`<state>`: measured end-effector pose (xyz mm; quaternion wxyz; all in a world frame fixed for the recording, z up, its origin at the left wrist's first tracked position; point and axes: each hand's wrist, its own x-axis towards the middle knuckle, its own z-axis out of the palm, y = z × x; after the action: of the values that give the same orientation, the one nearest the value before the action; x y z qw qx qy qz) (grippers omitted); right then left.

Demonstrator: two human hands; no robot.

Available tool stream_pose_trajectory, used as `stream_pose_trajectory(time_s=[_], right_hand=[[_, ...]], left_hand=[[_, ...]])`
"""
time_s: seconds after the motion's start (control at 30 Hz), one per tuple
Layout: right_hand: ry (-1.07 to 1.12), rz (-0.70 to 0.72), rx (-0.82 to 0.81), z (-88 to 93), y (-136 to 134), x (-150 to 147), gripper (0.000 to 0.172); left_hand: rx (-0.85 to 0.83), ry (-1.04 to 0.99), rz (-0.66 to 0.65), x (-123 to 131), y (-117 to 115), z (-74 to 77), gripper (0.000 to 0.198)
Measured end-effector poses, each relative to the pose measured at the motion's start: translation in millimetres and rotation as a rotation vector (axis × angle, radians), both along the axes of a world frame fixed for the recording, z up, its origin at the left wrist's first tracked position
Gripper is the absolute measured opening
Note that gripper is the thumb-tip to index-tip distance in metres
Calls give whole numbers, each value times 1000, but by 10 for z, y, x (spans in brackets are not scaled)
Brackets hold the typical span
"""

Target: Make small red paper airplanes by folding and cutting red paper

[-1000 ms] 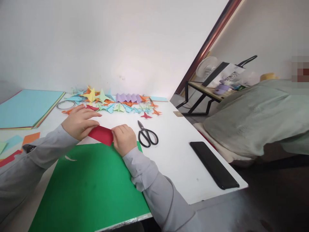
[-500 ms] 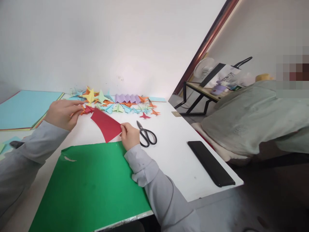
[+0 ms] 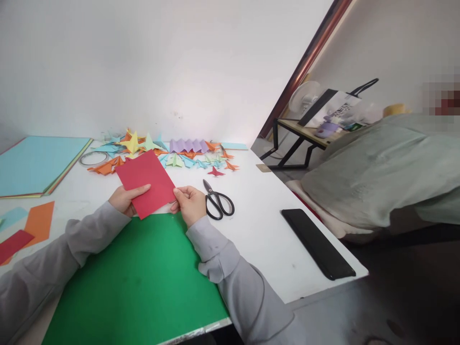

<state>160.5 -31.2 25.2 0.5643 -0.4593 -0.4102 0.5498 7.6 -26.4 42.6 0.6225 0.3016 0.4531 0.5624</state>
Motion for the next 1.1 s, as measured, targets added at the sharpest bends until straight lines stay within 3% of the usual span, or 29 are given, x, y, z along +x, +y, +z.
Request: stream_pose_trajectory(time_s=[0.37,0.57,0.73,0.8,0.87,0.93,1.0,1.1], right_hand=[[-200,131,73,-66,8,39,43],[-155,146,25,-123,26,23,46],[-252,89,155,-169,65,35,35],[-380,-1,223,-168,70,57,30],[-564,-89,323,-148,50,71,25],[-762,-147,500,-112,4,63,21],[-940,-181,722,-73,-58,35,22],[-1210,-237,963,-33,-138,-14,24]], left_hand=[[35,19,130,-78,127,-140,37],[90,106,37,-101,97,-198,42],[73,255,-165,-76,57,-187,40],[93,385,-95,-99,82,-171,48],[270,616,149,-146,105,-127,60],[630,934,413,-190,92,-52,64],[1040,1248,474,-202,32,29,51],[1497,1502,392,-146,-87,83,28]])
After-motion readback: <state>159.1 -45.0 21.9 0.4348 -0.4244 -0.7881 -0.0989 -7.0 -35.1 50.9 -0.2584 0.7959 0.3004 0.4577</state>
